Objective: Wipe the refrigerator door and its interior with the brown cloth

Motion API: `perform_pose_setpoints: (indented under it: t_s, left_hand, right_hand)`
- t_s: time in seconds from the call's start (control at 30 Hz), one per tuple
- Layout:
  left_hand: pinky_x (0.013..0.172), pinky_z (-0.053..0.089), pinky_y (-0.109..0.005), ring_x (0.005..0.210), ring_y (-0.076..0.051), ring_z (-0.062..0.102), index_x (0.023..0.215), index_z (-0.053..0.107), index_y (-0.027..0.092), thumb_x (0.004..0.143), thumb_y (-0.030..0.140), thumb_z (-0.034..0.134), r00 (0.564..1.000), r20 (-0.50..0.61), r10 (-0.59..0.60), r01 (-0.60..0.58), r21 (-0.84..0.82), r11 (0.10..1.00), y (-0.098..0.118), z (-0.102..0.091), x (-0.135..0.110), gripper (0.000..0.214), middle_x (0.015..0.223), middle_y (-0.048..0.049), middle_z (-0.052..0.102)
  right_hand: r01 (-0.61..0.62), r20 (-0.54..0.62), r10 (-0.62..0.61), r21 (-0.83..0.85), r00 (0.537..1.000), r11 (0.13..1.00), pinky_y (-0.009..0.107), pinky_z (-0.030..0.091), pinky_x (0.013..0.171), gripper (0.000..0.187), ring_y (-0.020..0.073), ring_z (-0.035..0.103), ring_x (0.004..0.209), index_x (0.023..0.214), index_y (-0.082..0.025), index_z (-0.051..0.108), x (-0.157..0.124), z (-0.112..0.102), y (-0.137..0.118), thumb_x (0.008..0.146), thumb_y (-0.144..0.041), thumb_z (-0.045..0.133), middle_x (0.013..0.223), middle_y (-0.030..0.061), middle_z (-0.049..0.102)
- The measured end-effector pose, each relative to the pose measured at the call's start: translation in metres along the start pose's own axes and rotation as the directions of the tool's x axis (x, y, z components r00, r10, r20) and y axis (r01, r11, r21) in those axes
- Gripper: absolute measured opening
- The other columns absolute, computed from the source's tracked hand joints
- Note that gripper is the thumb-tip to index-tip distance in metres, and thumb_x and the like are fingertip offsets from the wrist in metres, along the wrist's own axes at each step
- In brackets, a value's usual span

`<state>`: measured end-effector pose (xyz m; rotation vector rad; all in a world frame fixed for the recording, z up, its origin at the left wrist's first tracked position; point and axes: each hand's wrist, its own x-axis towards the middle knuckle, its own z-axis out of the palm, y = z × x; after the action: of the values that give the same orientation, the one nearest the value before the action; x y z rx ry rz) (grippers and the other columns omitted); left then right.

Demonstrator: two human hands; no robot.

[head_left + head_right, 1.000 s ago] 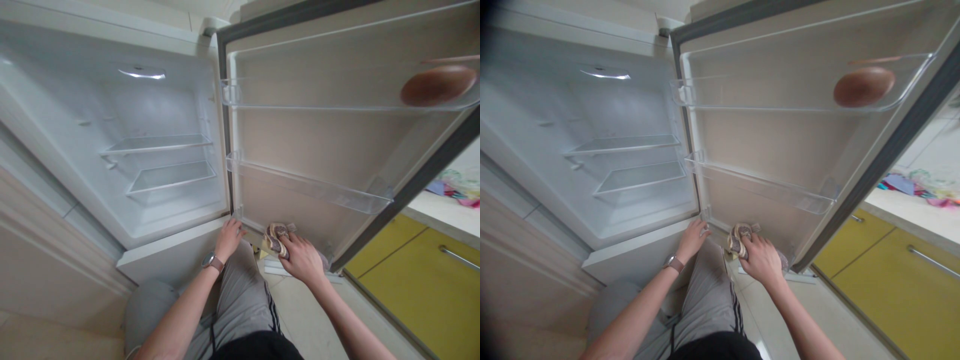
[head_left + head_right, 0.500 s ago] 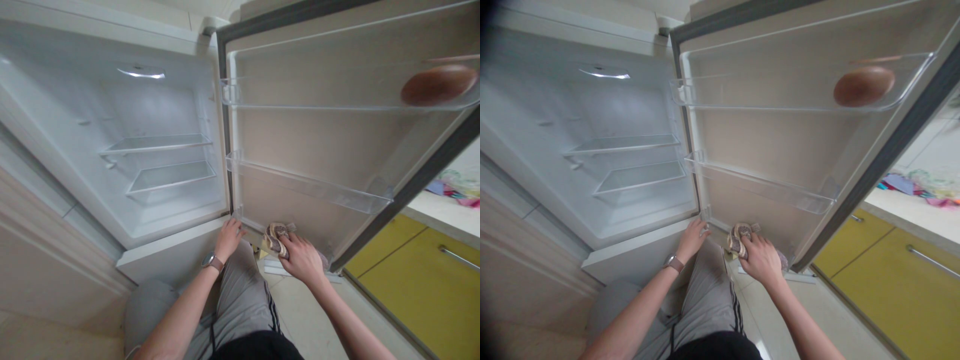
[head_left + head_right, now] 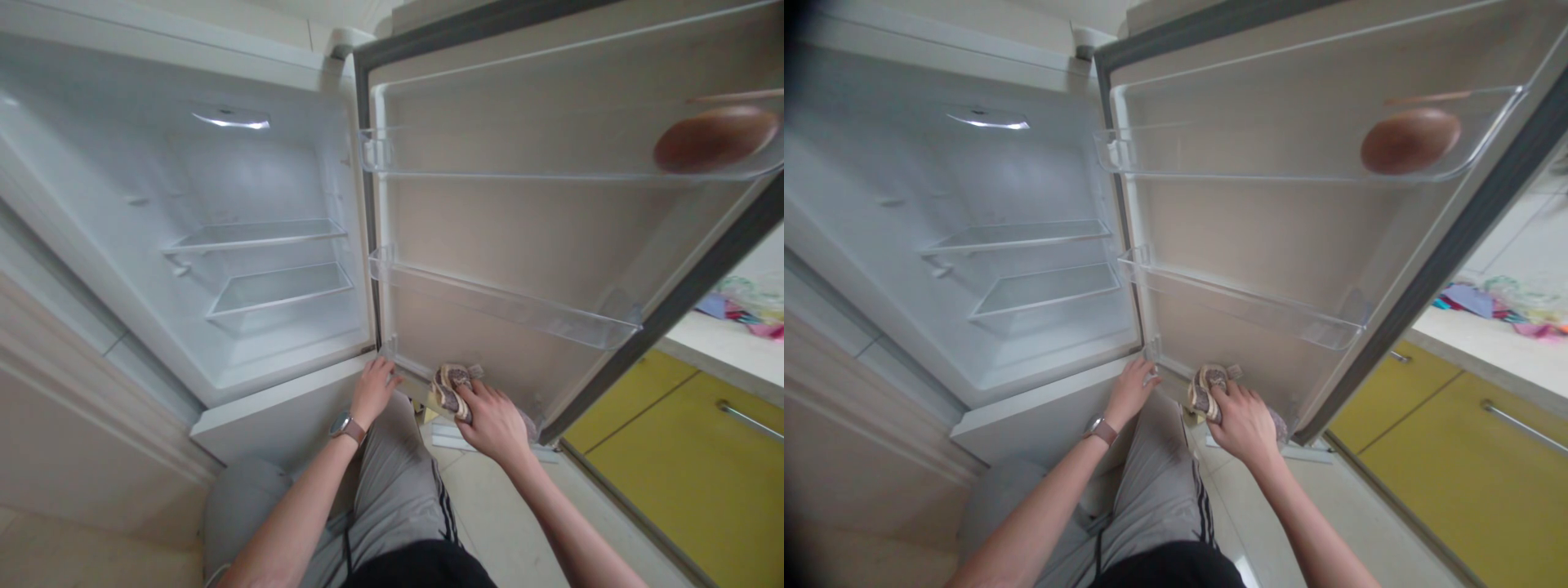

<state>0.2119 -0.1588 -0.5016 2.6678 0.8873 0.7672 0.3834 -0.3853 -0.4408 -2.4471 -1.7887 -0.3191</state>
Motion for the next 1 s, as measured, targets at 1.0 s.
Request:
perform_pose_setpoints:
  t_s: [1.0]
  left_hand:
    - [0.098,0.049,-0.040,0.114,-0.027,0.058,0.103,0.067,0.022,0.101,0.030,0.065,1.000,-0.010,-0.006,0.006,-0.001,1.000,-0.0004,0.0018,-0.0003,0.009,0.111,-0.0076,0.065]
  right_hand:
    - [0.002,-0.009,-0.002,0.012,1.000,1.000,0.034,0.037,0.084,0.033,0.0255,0.062,0.097,0.121,-0.024,0.067,0.0006,0.0014,0.0010,0.091,-0.033,0.059,0.112,0.0088,0.065]
